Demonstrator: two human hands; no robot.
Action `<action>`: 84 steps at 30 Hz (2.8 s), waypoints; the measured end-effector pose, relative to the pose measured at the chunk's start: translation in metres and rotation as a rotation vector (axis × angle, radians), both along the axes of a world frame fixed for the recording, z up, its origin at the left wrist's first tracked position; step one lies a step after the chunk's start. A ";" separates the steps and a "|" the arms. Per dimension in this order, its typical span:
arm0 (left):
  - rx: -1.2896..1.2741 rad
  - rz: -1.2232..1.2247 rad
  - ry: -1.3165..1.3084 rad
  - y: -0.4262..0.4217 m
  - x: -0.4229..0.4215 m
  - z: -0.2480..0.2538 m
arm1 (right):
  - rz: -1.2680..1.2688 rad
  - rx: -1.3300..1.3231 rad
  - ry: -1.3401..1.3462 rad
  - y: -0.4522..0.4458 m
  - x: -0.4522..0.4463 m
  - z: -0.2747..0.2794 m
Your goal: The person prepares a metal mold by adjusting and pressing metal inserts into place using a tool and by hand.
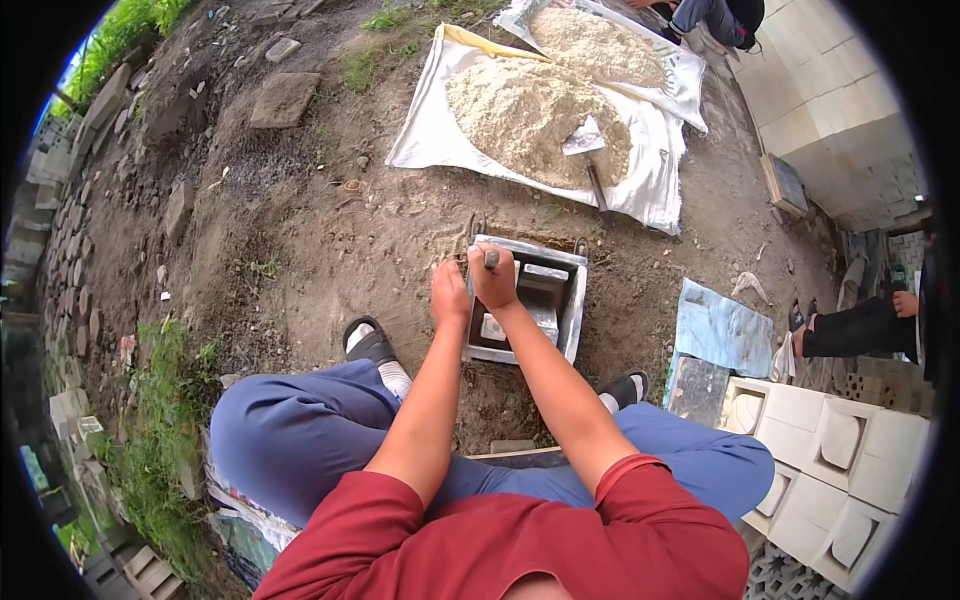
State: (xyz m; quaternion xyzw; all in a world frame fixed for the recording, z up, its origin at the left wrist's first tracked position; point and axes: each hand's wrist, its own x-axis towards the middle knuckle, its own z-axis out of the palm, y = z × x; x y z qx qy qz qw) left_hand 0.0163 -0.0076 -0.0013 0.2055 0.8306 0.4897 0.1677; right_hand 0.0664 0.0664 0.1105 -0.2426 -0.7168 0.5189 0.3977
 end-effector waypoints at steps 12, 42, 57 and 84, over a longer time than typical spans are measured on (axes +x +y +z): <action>-0.022 -0.033 -0.085 -0.001 -0.005 -0.011 | 0.069 -0.036 -0.010 -0.020 0.026 0.008; 0.005 -0.012 -0.071 -0.001 -0.002 0.001 | 0.027 -0.174 -0.015 0.019 0.005 0.021; -0.080 -0.019 -0.126 -0.003 -0.002 0.008 | -0.047 -0.317 0.100 -0.006 0.022 0.004; 0.001 -0.016 -0.051 -0.001 -0.001 0.002 | -0.011 -0.077 0.003 0.010 -0.002 0.014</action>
